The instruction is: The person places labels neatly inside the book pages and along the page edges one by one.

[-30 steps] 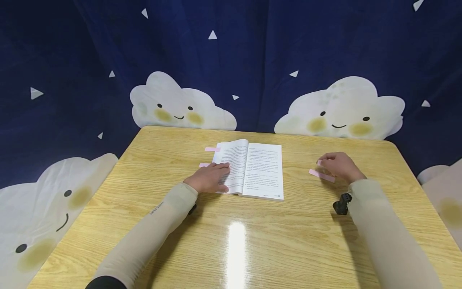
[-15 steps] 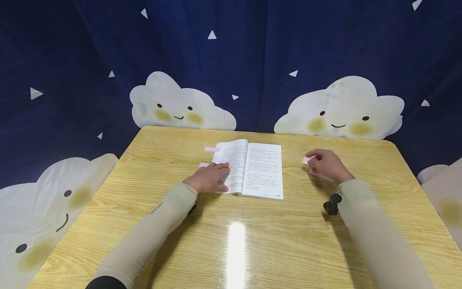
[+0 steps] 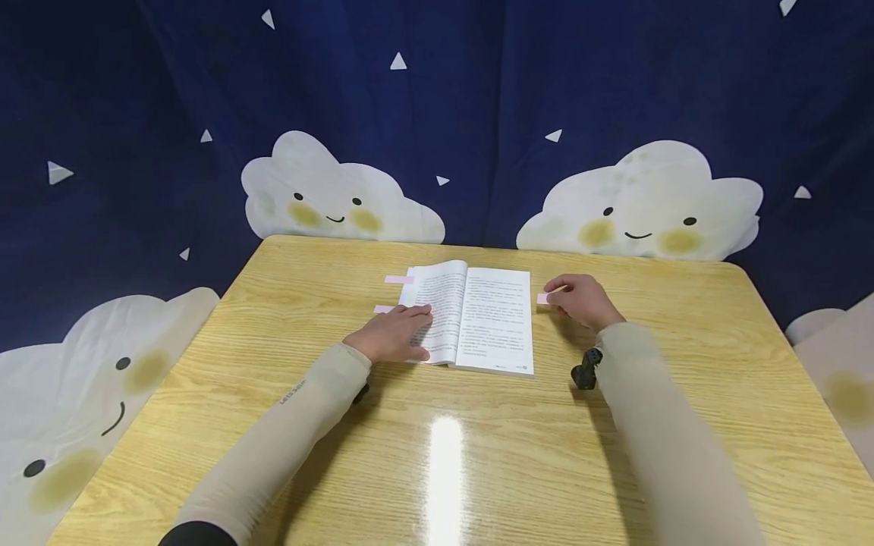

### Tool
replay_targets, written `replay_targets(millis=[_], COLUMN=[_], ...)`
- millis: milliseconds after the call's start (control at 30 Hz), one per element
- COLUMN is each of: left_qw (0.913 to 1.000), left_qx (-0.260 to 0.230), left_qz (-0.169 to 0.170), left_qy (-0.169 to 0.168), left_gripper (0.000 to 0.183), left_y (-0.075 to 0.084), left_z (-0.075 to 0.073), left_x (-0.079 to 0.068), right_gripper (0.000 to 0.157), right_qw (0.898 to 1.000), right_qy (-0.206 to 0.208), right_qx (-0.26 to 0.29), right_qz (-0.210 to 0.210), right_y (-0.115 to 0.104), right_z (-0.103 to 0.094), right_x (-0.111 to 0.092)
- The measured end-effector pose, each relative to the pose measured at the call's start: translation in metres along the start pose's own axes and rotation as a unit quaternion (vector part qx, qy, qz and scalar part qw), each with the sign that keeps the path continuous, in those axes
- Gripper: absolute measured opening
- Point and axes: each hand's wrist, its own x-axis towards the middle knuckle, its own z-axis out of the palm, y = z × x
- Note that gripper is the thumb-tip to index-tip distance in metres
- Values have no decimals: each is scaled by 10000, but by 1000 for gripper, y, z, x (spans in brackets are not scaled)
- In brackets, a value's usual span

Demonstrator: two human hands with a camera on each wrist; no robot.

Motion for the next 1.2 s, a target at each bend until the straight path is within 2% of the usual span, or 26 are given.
replay_targets(millis=[300, 667, 800, 1200], left_qw=[10000, 10000, 10000, 10000], left_qx=[20, 60, 50, 20], left_qz=[49, 15, -19, -81], left_qy=[-19, 19, -7, -5], left_gripper=[71, 72, 72, 73], left_y=[1, -1, -1, 0], left_z=[0, 0, -2, 0], left_x=[1, 2, 1, -1], right_gripper=[26, 38, 35, 31], right_qw=[9992, 9962, 9943, 9898], right_qy=[385, 725, 840, 794], right_qx=[-60, -67, 106, 766], right_qz=[-27, 483, 644, 902], right_y=[-3, -4, -4, -5], right_z=[12, 13, 17, 24], right_x=[18, 30, 34, 42])
